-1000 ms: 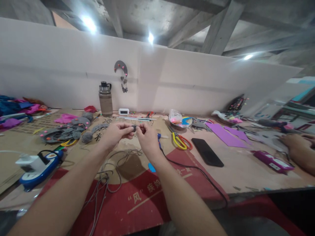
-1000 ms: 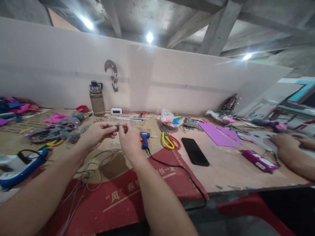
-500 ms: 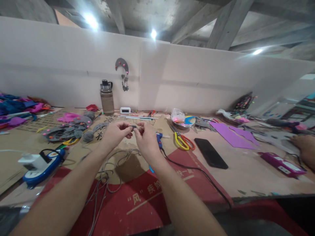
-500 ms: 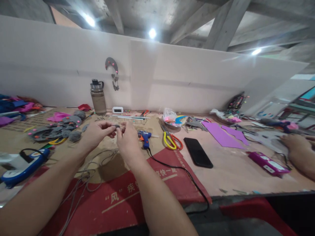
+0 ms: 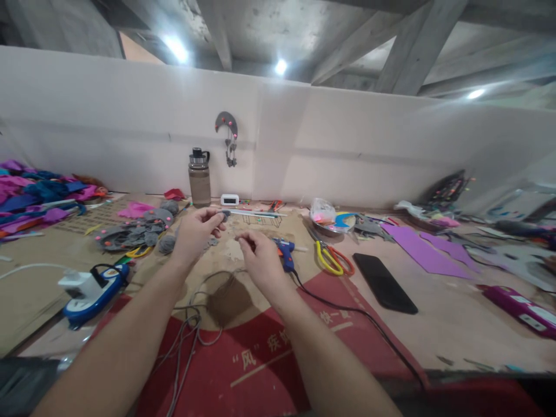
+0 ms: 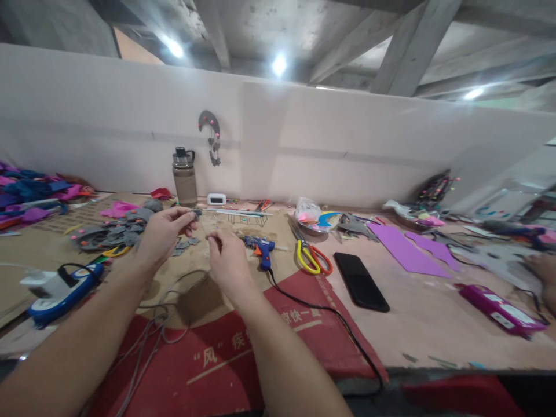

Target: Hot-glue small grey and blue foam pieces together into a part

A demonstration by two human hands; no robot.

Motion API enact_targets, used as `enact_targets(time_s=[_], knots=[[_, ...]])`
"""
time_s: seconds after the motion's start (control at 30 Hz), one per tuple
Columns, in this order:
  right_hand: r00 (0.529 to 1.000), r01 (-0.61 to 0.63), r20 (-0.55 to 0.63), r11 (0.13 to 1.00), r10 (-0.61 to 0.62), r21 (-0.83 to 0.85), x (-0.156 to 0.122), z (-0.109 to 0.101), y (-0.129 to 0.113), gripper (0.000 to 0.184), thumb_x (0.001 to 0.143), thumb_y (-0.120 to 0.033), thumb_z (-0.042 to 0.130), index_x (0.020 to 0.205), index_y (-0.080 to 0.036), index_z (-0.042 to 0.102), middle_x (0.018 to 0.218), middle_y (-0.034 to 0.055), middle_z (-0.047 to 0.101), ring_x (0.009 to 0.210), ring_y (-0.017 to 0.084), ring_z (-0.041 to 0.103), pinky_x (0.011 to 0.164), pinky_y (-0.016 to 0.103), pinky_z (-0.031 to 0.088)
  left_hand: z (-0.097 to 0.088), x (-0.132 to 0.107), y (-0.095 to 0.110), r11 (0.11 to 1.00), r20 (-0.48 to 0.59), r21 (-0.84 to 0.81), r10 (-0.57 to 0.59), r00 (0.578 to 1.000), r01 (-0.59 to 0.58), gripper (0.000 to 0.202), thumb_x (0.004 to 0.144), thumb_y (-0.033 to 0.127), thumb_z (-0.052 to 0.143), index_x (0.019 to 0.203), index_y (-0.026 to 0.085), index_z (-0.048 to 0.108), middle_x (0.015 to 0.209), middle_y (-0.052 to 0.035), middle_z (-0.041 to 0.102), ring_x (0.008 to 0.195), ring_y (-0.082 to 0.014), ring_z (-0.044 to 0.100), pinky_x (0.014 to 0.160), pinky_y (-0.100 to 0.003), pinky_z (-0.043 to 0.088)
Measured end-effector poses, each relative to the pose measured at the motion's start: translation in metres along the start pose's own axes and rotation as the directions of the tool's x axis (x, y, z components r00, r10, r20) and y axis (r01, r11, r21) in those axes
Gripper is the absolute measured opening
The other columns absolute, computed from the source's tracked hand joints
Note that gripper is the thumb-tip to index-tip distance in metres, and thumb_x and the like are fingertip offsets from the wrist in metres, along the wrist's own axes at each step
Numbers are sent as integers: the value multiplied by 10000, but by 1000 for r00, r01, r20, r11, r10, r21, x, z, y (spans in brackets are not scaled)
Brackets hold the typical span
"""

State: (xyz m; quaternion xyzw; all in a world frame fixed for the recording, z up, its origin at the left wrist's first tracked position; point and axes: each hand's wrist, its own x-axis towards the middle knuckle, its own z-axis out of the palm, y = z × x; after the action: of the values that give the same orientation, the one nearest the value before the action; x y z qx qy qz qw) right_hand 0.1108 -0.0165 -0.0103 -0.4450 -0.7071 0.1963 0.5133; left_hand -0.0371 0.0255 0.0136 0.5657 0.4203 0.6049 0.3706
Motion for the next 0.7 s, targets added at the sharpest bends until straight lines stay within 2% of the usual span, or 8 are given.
enact_targets(time_s=[0.1, 0.17, 0.3, 0.4, 0.47, 0.53, 0.63, 0.7], knots=[[999, 10, 44, 1000, -11, 8, -2, 3, -2, 173, 815, -220, 452, 816, -204, 624, 780, 9, 630, 760, 133, 551, 716, 254, 401, -3, 2, 3, 995, -32, -100, -14, 999, 11, 206, 654, 304, 654, 765, 133, 621, 657, -23, 616, 537, -100, 539, 454, -202, 393], [997, -16, 71, 1000, 16, -9, -2, 4, -2, 195, 814, -201, 442, 827, -202, 636, 785, 14, 641, 765, 137, 561, 722, 258, 407, -5, 3, 4, 985, -15, -164, -56, 998, 53, 221, 636, 304, 665, 765, 132, 612, 730, -37, 633, 570, -102, 555, 452, -197, 385], [985, -97, 121, 974, 123, -203, -2, -3, 7, 306, 769, -81, 394, 799, -200, 674, 891, 47, 658, 879, 173, 560, 817, 313, 391, -7, 5, 1, 963, 24, -243, -112, 993, 115, 239, 621, 294, 681, 769, 126, 597, 758, -41, 634, 574, -87, 556, 460, -185, 379], [987, -135, 39, 935, 156, -328, -6, -19, 17, 363, 739, -44, 375, 861, -208, 675, 983, 58, 643, 974, 194, 535, 880, 342, 364, -8, 7, -1, 958, 16, -260, -123, 992, 123, 251, 613, 291, 697, 770, 121, 598, 685, -20, 611, 567, -83, 550, 471, -179, 381], [989, -149, -52, 915, 140, -375, -10, -32, 26, 330, 778, -97, 373, 949, -184, 641, 994, 78, 634, 965, 194, 540, 871, 328, 376, -8, 7, -2, 962, 19, -246, -117, 993, 118, 263, 613, 299, 701, 780, 121, 604, 646, -11, 599, 556, -84, 544, 484, -183, 389], [977, -214, -132, 841, 170, -497, -15, -42, 35, 282, 815, -197, 395, 989, -144, 610, 1000, 128, 620, 934, 220, 551, 846, 345, 388, -7, 6, -1, 969, 31, -225, -100, 994, 105, 266, 620, 312, 695, 785, 121, 609, 631, -10, 599, 538, -82, 532, 501, -193, 401], [934, -344, -167, 666, 316, -662, -17, -47, 53, 338, 780, -306, 507, 993, -58, 594, 992, 232, 597, 935, 298, 555, 819, 394, 388, -4, 4, 0, 980, 38, -185, -69, 997, 75, 267, 626, 334, 687, 778, 127, 615, 628, -11, 602, 536, -87, 529, 525, -208, 418], [899, -407, -150, 660, 411, -632, -14, -42, 65, 328, 714, -274, 586, 924, -24, 610, 946, 268, 603, 924, 331, 563, 788, 397, 399, -2, 3, 0, 987, 18, -151, -46, 999, 49, 271, 623, 350, 685, 772, 134, 619, 623, -10, 600, 547, -96, 534, 521, -211, 416]])
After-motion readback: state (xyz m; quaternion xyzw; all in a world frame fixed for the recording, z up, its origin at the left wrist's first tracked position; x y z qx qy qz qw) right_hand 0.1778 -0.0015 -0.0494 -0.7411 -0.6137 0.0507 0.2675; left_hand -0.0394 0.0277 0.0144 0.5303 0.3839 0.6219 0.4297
